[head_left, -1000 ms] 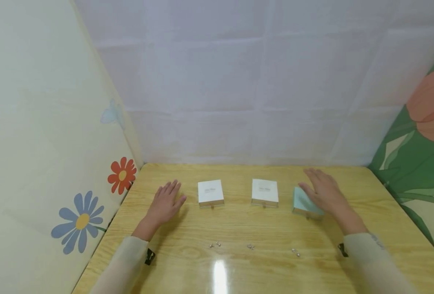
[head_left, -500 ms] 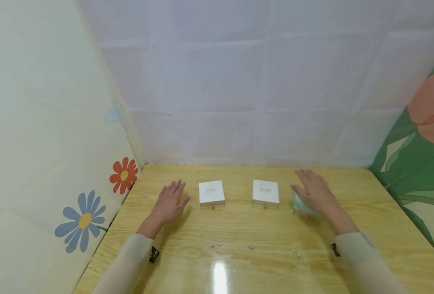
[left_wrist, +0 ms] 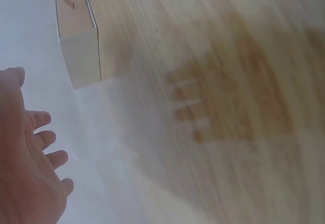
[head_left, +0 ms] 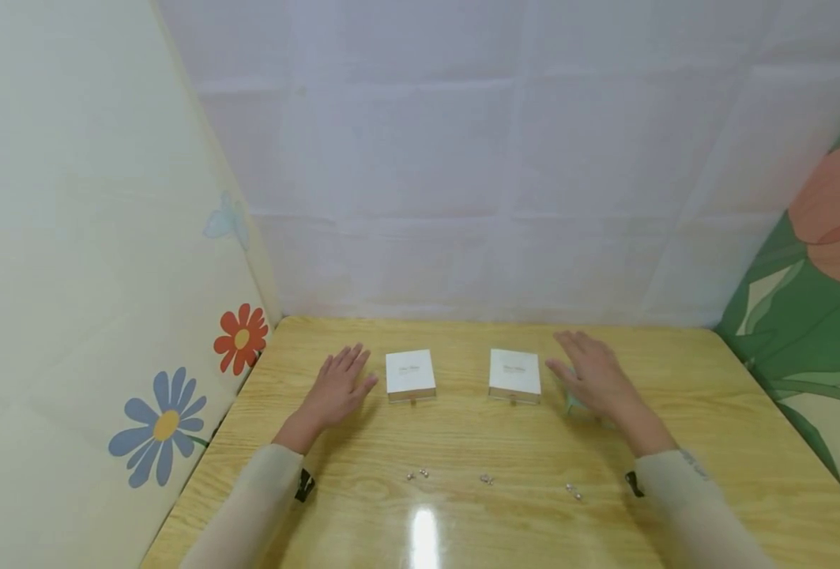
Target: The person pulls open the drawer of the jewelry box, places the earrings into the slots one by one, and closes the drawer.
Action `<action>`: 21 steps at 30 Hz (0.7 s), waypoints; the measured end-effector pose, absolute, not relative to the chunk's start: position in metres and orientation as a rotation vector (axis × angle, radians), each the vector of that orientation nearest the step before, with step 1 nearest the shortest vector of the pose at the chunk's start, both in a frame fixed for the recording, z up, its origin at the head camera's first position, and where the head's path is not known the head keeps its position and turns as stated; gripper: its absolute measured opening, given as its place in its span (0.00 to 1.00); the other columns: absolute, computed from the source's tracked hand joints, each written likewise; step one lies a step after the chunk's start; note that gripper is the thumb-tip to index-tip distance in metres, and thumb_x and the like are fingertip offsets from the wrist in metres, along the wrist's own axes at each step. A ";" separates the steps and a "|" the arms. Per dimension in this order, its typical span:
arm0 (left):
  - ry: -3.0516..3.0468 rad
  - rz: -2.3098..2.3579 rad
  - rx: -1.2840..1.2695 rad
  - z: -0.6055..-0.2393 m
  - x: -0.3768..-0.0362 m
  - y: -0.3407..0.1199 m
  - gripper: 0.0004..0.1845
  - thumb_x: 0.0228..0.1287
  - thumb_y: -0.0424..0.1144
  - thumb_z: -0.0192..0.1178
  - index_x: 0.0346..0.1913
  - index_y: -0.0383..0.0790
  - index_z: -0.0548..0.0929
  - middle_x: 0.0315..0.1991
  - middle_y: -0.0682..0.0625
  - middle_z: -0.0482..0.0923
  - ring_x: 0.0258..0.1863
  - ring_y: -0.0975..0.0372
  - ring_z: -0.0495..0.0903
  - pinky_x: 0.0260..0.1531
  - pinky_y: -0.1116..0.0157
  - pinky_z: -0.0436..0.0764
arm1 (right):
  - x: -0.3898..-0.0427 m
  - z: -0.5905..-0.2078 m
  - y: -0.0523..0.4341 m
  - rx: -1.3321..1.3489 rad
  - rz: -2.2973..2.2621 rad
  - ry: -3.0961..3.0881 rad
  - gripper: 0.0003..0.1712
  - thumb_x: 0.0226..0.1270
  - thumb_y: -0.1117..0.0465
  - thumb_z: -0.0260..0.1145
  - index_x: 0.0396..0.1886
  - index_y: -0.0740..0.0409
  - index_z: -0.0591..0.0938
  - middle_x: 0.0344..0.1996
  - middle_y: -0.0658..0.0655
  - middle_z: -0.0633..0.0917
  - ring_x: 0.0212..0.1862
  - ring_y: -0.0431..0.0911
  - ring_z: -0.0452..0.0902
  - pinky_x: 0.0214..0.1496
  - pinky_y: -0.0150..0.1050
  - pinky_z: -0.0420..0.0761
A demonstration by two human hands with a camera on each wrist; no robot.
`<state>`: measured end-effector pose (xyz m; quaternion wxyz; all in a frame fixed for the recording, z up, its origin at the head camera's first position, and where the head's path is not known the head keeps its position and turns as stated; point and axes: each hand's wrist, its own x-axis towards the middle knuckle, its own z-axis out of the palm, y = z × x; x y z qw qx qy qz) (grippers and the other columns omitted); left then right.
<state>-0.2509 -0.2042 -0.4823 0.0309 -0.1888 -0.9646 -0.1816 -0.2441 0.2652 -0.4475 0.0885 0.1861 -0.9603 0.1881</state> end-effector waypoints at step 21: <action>-2.991 -0.526 -0.764 -0.488 -0.270 -0.189 0.33 0.84 0.53 0.38 0.81 0.38 0.53 0.81 0.44 0.48 0.81 0.47 0.45 0.79 0.44 0.43 | -0.236 -0.453 0.217 0.665 0.607 -2.852 0.35 0.81 0.47 0.53 0.75 0.67 0.65 0.72 0.73 0.68 0.75 0.71 0.54 0.74 0.71 0.51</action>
